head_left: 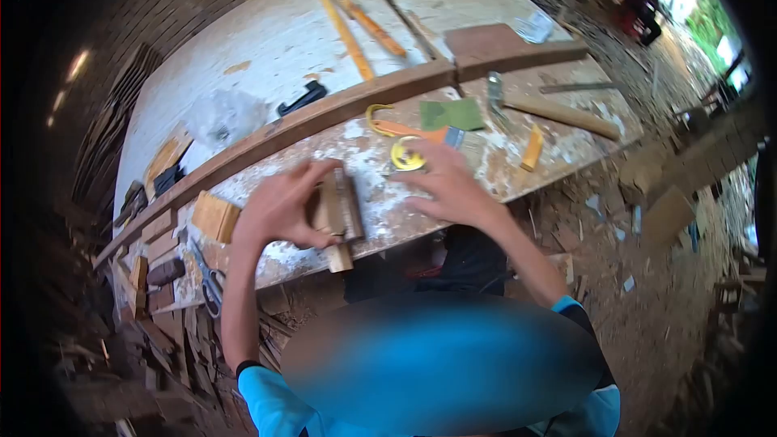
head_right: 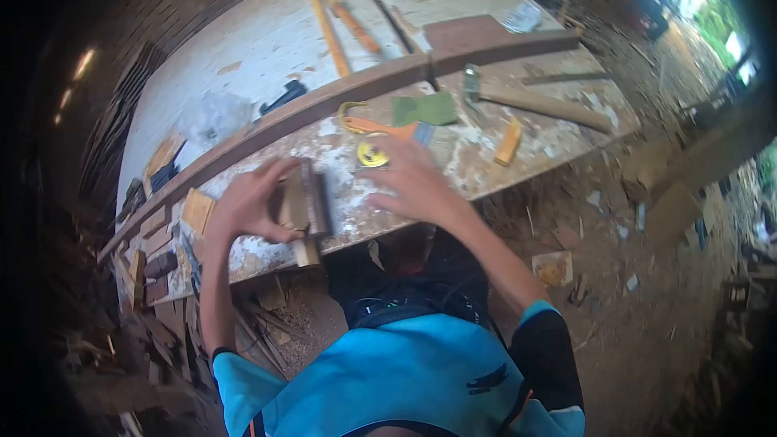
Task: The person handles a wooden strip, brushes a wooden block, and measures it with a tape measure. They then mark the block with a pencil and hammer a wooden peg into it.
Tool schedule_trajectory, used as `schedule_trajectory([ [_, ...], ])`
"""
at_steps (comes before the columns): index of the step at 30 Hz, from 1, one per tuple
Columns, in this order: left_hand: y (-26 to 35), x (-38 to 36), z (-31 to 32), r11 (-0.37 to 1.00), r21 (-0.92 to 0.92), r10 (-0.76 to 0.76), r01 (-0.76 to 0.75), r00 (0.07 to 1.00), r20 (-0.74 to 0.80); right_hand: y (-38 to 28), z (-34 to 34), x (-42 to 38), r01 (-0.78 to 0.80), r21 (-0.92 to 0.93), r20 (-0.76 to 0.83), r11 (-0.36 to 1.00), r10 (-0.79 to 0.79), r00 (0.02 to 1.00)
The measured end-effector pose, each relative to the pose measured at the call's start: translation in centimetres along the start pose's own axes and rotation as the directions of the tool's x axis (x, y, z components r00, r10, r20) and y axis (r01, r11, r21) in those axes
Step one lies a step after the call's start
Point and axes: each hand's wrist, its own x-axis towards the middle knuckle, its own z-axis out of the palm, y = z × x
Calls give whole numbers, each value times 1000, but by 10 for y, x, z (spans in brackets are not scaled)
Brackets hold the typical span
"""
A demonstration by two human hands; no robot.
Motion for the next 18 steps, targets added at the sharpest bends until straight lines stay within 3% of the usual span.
schedule_trajectory([
  [2,-6,10,9,996,-64,68,-66,997,39,7,-43,-4,-173,19,-61,985,174,983],
  [3,-2,14,9,995,-12,99,-99,995,25,21,-62,-6,-176,-67,-180,982,162,970],
  [4,8,19,3,999,-32,41,-37,991,127,38,-86,-13,-341,-162,-160,926,317,935],
  [5,11,24,6,996,-39,88,-85,992,92,62,-107,-17,-307,-238,-233,922,253,939],
  [6,13,27,10,993,-36,118,-116,992,54,92,-122,-25,-364,-275,-204,890,316,927],
  [7,14,30,13,988,-30,155,-154,988,14,117,-137,-33,-419,-319,-183,850,378,907],
  [9,-5,40,27,941,-89,275,-326,893,-356,169,-146,-57,-431,-257,-42,865,436,899],
  [11,-12,40,25,792,-473,96,-386,843,-529,184,-144,-54,-415,-211,45,885,433,900],
  [12,-9,31,18,534,-781,-93,-326,895,-437,184,-141,-48,-428,-216,45,878,447,893],
  [13,-6,24,15,175,-957,-229,-233,935,-270,183,-135,-43,-447,-214,49,868,467,883],
  [14,-2,26,17,-76,-940,-244,-332,920,-305,181,-131,-37,-450,-257,55,855,478,877],
  [17,16,31,12,22,-977,-499,-211,844,-194,176,-124,-22,-449,-345,48,824,493,868],
  [18,14,31,18,25,-977,-482,-212,853,-198,178,-121,-20,-441,-349,28,827,480,877],
])
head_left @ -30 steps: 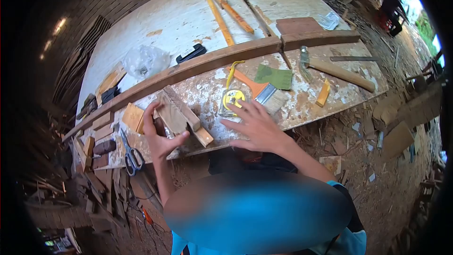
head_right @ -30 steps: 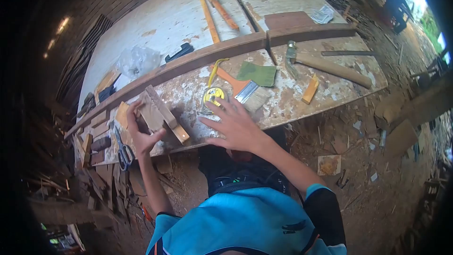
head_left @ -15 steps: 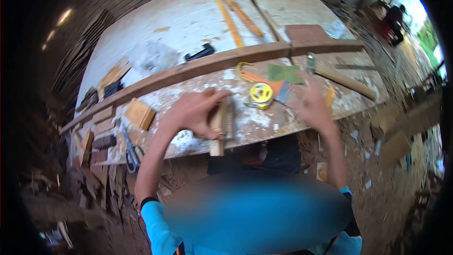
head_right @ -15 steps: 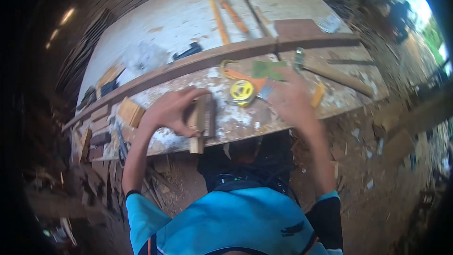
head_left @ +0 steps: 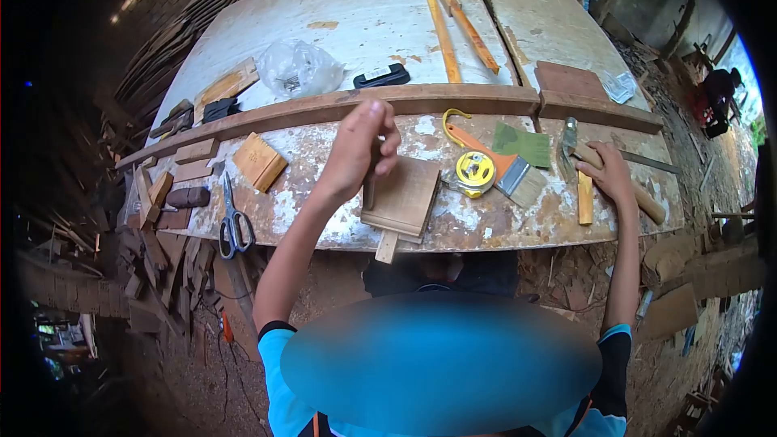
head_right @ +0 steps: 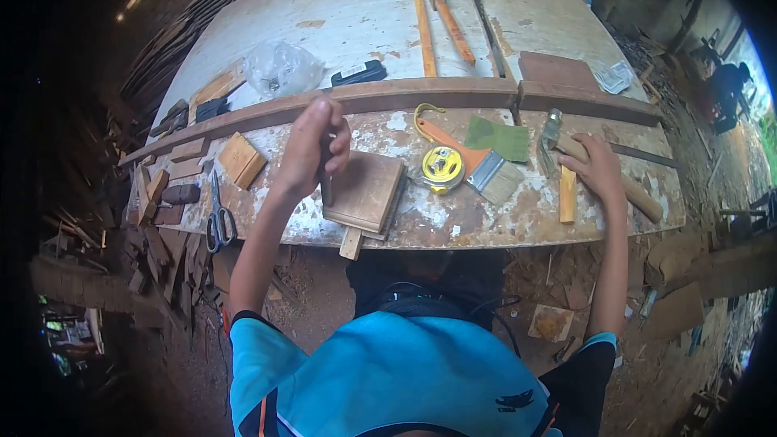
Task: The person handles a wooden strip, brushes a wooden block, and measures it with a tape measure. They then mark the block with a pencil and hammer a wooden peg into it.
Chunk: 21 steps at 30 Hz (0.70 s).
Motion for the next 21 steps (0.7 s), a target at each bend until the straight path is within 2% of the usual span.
schedule_trajectory([
  [1,-3,-2,-2,941,337,15,-16,1000,6,0,3,1,6,-6,-23,1000,-6,1000],
  [2,-6,-6,-3,773,634,22,-28,1000,17,0,7,-1,19,-4,-88,1000,-19,996],
  [3,-9,-12,-2,515,856,21,-39,999,33,0,9,0,19,-13,-111,1000,-21,994],
  [4,-5,-26,14,89,993,13,77,997,-78,2,11,0,17,-24,-133,1000,-20,991],
  [7,-12,-43,35,-89,968,-18,234,972,-236,4,15,-3,-13,-37,-168,999,6,986],
  [8,-8,-39,36,-89,960,-96,267,957,-275,3,15,-2,-22,-38,-182,999,15,983],
  [11,-10,-25,16,-63,998,-187,27,982,-38,-2,6,0,-103,56,-49,993,106,993],
  [14,-5,-16,2,-48,982,-180,-184,968,173,-12,4,-4,-81,-3,-134,997,80,988],
  [17,-13,-13,-21,87,951,131,-297,950,285,-15,5,-8,-115,-61,-277,991,94,956],
  [18,-15,-10,-27,146,924,338,-353,896,288,-18,2,-12,-99,-105,-359,989,55,932],
  [19,-6,-8,-28,389,872,280,-296,940,194,-27,-8,-16,-153,-80,-384,985,111,917],
  [21,14,-5,-29,786,610,81,-98,995,55,-44,-33,-24,-257,-28,-417,966,222,881],
])
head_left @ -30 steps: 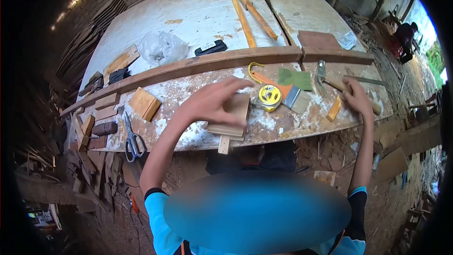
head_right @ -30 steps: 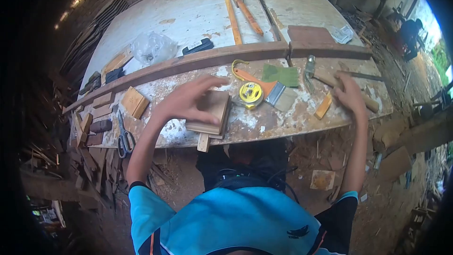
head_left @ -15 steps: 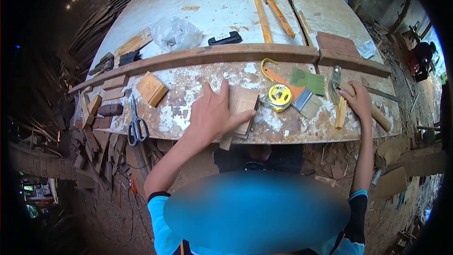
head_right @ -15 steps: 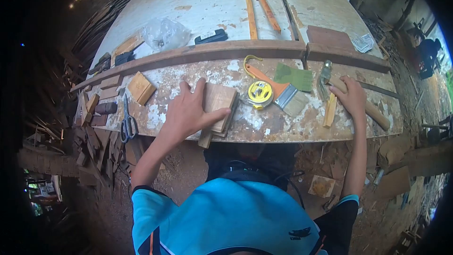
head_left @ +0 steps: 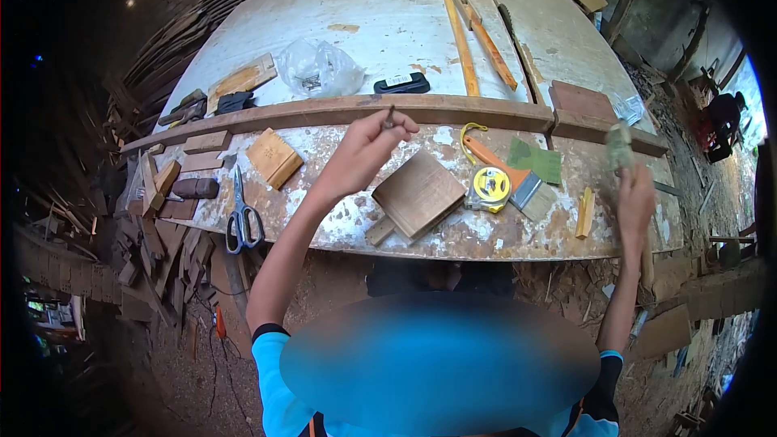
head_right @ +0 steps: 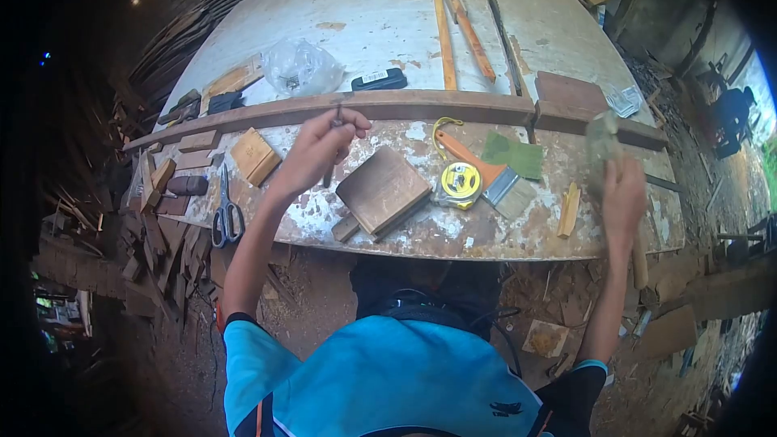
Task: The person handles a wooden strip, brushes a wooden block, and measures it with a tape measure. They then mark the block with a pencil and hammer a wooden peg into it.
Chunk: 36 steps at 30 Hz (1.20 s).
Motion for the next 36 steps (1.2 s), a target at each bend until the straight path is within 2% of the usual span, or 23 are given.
schedule_trajectory([
  [1,1,3,2,972,-233,45,-38,999,26,4,-6,0,22,36,-72,999,-19,997],
  [3,12,7,14,839,-541,30,66,985,167,13,-18,2,74,105,-214,992,-50,975],
  [4,15,10,23,734,-666,39,135,970,239,-18,-39,-2,93,386,-188,918,-20,982],
  [5,11,16,30,715,-685,104,136,949,298,-31,-51,-8,-29,559,-60,829,75,995],
  [6,7,21,36,696,-693,70,185,944,322,-40,-62,-13,-159,695,78,701,146,986],
  [8,-2,31,45,653,-707,15,272,929,371,-62,-78,-29,-339,775,303,534,157,940],
  [9,-4,32,48,482,-807,61,340,906,418,-69,-82,-35,-411,796,395,445,132,909],
  [11,-5,28,51,612,-739,12,281,931,364,-74,-82,-44,-507,808,524,299,27,851],
  [12,-4,27,49,676,-692,-10,254,942,335,-74,-77,-49,-547,788,567,282,12,824],
  [13,-12,27,41,740,-634,61,225,916,397,-74,-71,-54,-584,768,606,264,-5,795],
  [14,-13,27,37,764,-615,70,195,923,379,-76,-65,-57,-621,744,645,247,-25,764],
  [17,-14,15,29,807,-566,52,165,937,347,-82,-45,-65,-672,687,704,275,-21,710],
  [20,-11,11,31,914,-406,93,-15,980,173,-83,-28,-71,-682,641,746,353,-77,661],
  [21,-12,11,32,897,-435,151,-83,980,126,-83,-23,-72,-706,622,767,338,-79,637],
  [24,-5,1,31,961,-273,76,-53,995,72,-86,-2,-77,-701,610,783,368,-145,605],
  [25,-12,5,32,963,-53,265,-264,964,17,-87,6,-80,-696,606,785,385,-146,602],
  [26,-11,4,28,934,133,323,-331,943,76,-86,11,-81,-679,619,773,396,-149,617],
  [28,-9,-2,19,757,466,401,-457,889,220,-83,18,-81,-639,646,743,418,-151,652],
  [32,-16,-10,21,563,671,487,-483,850,203,-79,21,-80,-641,645,742,417,-141,655],
  [33,-20,-9,28,516,732,545,-444,830,119,-78,23,-80,-661,637,754,396,-143,641],
  [36,-21,-9,27,484,723,458,-492,847,270,-77,26,-79,-680,631,761,372,-126,637],
])
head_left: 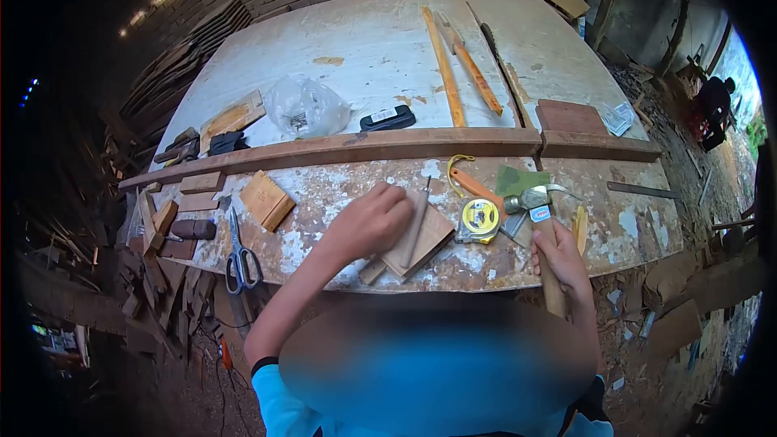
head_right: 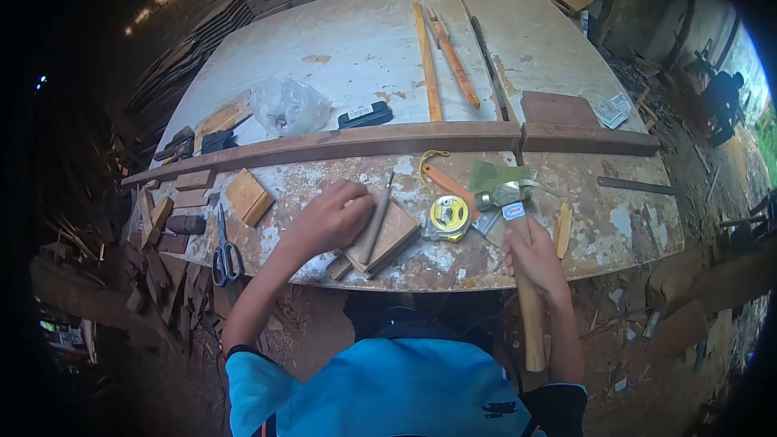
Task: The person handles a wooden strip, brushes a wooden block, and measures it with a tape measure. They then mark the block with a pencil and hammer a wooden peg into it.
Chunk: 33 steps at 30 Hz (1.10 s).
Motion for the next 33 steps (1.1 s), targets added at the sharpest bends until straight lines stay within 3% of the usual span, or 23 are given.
schedule_trajectory([
  [4,10,8,-13,976,180,85,-124,974,209,2,2,-2,6,-28,-14,1000,-6,1000],
  [5,12,10,-17,956,249,111,-158,975,192,0,3,-3,3,-32,-17,999,-3,1000],
  [8,15,28,-15,855,201,449,-478,877,172,1,2,-1,3,-18,-4,1000,-3,1000],
  [13,25,47,0,795,-12,538,-606,697,475,4,-3,0,4,21,5,1000,-4,1000],
  [16,21,55,-2,855,-108,494,-507,733,469,5,-3,-3,3,53,4,999,-3,1000],
  [17,17,56,-1,843,-115,523,-525,752,400,6,-4,-2,3,52,7,999,-4,1000],
  [20,10,63,-2,849,-195,505,-491,862,26,4,-6,-1,-14,62,11,998,13,1000],
  [21,10,65,-3,862,-289,409,-416,909,-87,3,-6,-1,-24,66,13,998,24,1000],
  [22,11,66,-8,809,-555,184,-195,980,-76,3,-5,-1,-20,71,11,997,19,1000],
  [23,14,67,-15,639,-769,-42,26,999,-1,4,-6,0,-17,74,11,997,16,1000],
  [24,16,67,-20,372,-903,-239,214,962,129,4,-6,0,-16,74,11,997,15,1000],
  [27,12,73,-30,-104,-968,-296,230,922,251,3,-5,0,-11,60,5,998,11,1000],
  [30,5,69,-6,-197,-924,-303,327,876,374,7,-5,1,7,39,-4,999,-7,1000],
  [33,-7,65,10,-235,-923,-301,305,880,367,8,-5,1,12,38,-3,999,-12,1000],
])
